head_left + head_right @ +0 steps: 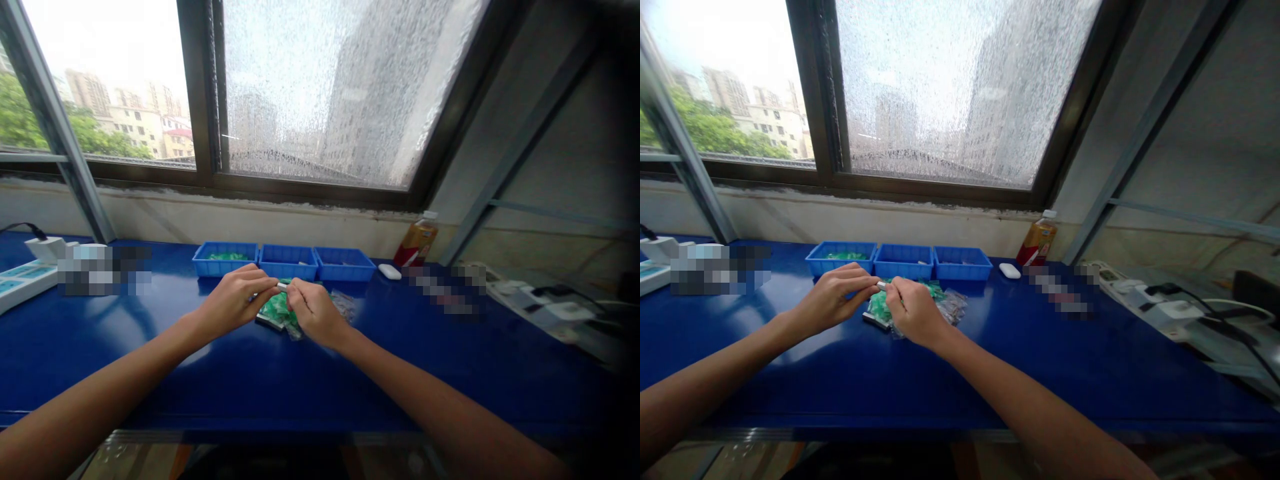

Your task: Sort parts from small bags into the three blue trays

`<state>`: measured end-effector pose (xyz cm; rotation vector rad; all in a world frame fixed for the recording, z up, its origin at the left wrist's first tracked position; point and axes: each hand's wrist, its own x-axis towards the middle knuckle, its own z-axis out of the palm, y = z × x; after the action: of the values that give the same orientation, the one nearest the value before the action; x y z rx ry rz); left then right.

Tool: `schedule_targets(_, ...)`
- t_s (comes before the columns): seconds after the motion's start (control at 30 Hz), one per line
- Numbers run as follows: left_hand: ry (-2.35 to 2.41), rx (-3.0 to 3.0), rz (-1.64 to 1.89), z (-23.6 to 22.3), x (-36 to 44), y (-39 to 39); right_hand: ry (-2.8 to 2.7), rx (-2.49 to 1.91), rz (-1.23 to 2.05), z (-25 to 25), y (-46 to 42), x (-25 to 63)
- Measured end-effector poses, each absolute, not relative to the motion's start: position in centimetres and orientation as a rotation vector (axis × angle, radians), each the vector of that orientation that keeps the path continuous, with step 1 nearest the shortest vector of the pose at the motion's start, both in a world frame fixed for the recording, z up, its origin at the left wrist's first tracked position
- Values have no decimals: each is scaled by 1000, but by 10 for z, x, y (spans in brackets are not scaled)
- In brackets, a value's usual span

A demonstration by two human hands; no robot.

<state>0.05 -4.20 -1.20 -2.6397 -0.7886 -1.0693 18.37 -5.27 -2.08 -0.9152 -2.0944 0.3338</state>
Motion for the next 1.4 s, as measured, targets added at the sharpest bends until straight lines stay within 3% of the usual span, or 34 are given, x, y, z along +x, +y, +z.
schedule_targets(0.27, -786, -2659, -1050, -12, 2, -44, -2104, -914, 339, -19, -53, 184)
schedule_targets(0.57, -915, -2712, -1079, -13, 1, -39, -2012, -929, 623, -21, -46, 184)
schedule_targets(0.8, -1012, -2701, -1049, -11, 4, -44, -2181, -919, 180, -18, -50, 189)
schedule_targets(1.03, -1289, -2775, -681, -8, -21, -17, -2118, -1021, -187, -22, -13, 206)
schedule_targets(1.4, -1384, -2953, -334, -27, -40, 2, -1910, -1501, -415, -36, 36, 244)
